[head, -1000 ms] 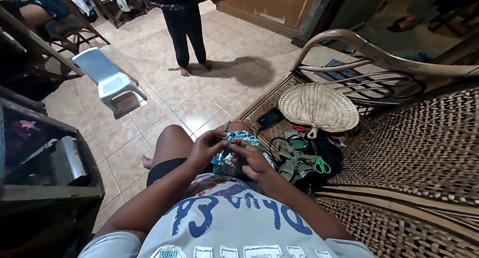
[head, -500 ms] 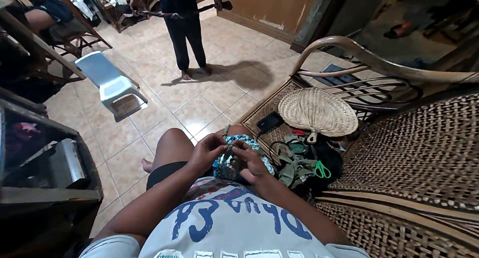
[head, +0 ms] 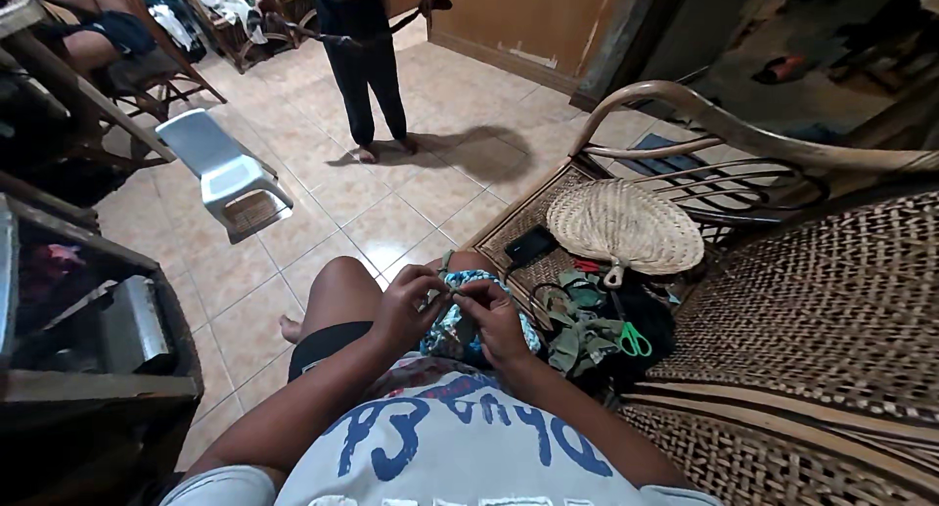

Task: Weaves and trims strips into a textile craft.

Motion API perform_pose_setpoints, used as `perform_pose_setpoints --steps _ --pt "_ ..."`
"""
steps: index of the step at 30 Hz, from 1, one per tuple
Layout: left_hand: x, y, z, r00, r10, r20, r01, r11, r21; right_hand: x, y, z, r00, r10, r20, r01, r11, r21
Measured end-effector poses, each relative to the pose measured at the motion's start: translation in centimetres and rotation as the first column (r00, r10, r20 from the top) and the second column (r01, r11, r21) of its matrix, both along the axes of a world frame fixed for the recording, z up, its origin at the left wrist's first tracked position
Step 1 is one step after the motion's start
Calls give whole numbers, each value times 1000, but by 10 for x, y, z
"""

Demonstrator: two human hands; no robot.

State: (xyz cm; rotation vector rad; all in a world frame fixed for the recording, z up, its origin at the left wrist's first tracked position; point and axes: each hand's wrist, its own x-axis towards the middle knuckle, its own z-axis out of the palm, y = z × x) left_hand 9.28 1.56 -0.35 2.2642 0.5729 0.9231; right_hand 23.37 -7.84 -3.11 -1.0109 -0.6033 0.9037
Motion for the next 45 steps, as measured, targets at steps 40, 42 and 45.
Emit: perform_pose_setpoints --steps 40,42,45 --pt "4 -2 7 982 -112 151 187 656 -731 9 -3 4 968 145 -204 -148 989 -3" --pt "5 0 6 983 -91 160 181 632 -753 8 -4 5 966 153 -208 -156 988 -1" --pt "4 2 6 983 -107 150 184 632 -752 8 -3 4 966 149 -210 -153 988 -1"
